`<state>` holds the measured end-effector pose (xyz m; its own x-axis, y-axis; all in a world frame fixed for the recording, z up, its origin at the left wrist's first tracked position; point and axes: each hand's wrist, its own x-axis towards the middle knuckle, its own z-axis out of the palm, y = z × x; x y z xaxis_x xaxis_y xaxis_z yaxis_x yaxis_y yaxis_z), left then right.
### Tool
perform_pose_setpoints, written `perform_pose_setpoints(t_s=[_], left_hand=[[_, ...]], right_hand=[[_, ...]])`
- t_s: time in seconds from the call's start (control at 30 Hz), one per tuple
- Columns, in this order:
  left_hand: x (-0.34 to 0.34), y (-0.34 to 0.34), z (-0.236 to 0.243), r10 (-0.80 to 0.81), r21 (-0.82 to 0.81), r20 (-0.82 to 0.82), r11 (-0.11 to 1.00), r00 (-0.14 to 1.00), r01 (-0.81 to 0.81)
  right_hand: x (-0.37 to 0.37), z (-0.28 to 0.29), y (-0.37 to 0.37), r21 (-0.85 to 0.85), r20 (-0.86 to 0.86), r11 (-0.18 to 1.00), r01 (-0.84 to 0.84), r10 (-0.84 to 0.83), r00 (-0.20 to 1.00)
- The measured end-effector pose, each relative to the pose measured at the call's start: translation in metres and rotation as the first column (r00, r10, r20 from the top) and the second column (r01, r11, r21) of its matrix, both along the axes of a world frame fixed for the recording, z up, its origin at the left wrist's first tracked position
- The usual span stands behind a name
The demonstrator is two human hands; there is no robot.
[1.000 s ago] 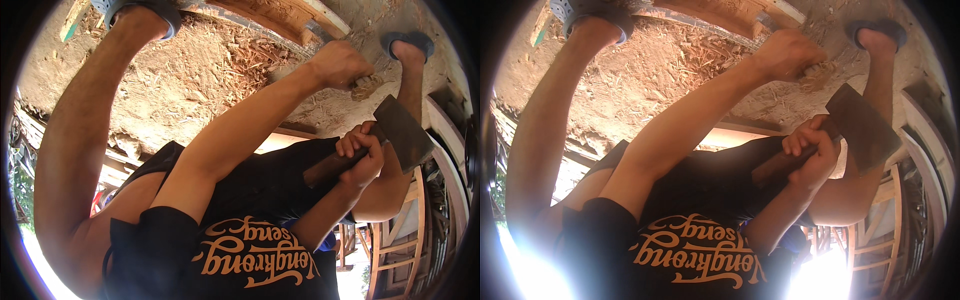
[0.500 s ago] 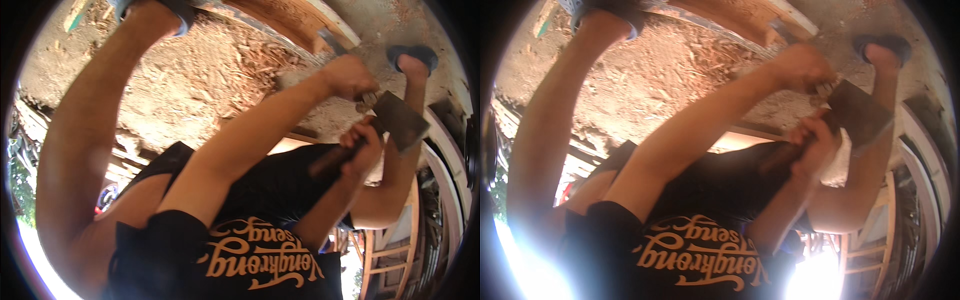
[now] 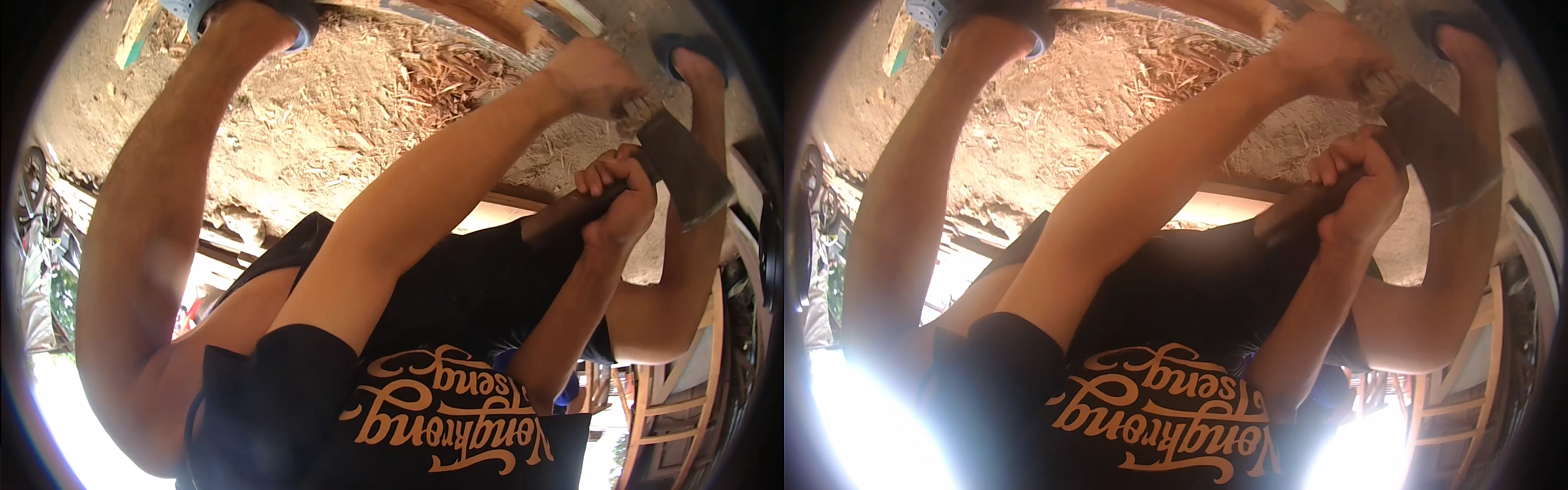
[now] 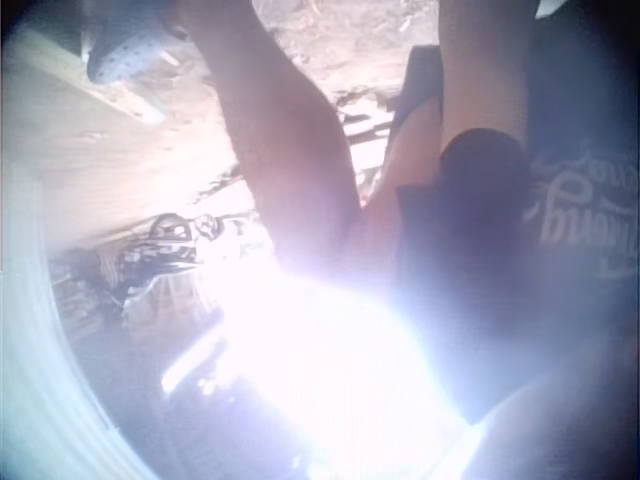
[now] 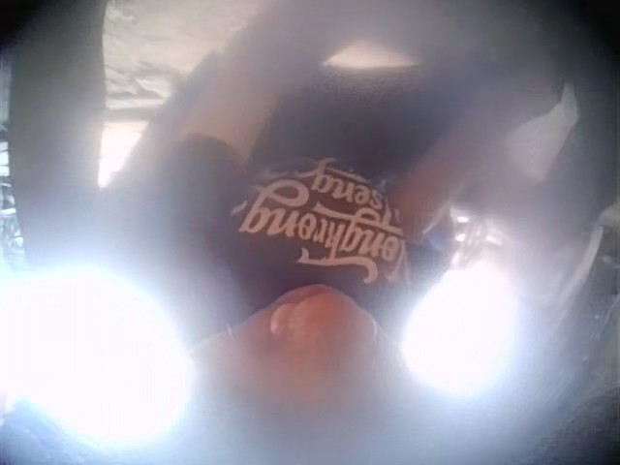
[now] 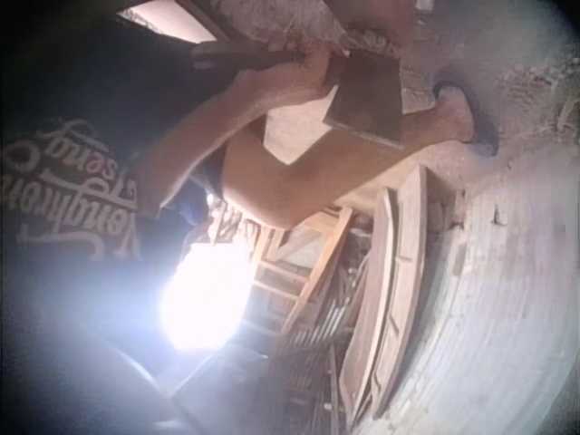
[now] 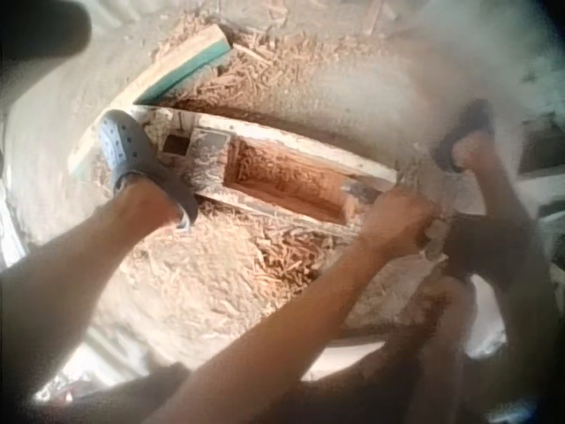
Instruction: The person uses a chisel and mallet to carve a rectangular recess into a piece of wood. They repeatedly strike the chisel to remove wood chips and clear debris from the carved area.
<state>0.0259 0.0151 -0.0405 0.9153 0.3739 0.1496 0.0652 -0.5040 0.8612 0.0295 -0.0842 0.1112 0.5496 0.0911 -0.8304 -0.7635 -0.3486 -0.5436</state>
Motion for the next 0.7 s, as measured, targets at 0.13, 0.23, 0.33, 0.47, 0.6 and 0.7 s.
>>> perform_pose_setpoints(t_s=[0.13,0.23,0.33,0.47,0.6,0.7], left_hand=[[-0.001,0.004,0.0,-0.05,0.071,0.004,0.996,0.999,0.05],[-0.001,0.002,0.007,-0.072,0.044,-0.019,0.996,0.997,0.072],[-0.004,0.0,0.006,-0.08,0.058,-0.014,0.995,0.997,0.08],[-0.005,0.0,0.005,-0.119,0.076,-0.004,0.99,0.993,0.119],[-0.011,0.001,-0.01,-0.099,0.101,0.036,0.99,0.994,0.095],[0.001,-0.006,0.007,-0.066,0.12,-0.041,0.99,0.997,0.07]], right_hand=[[0.005,0.017,-0.002,0.131,-0.022,0.981,0.143,-0.141,0.99],[-0.005,0.0,-0.016,0.204,0.072,0.962,0.18,-0.198,0.978],[-0.02,0.003,-0.003,0.085,0.073,0.988,0.129,-0.135,0.988],[-0.03,-0.011,-0.016,0.162,0.099,0.968,0.193,-0.21,0.973],[-0.029,-0.004,-0.015,0.147,0.001,0.963,0.225,-0.228,0.974],[-0.018,-0.011,-0.028,0.132,0.054,0.966,0.221,-0.23,0.972]])
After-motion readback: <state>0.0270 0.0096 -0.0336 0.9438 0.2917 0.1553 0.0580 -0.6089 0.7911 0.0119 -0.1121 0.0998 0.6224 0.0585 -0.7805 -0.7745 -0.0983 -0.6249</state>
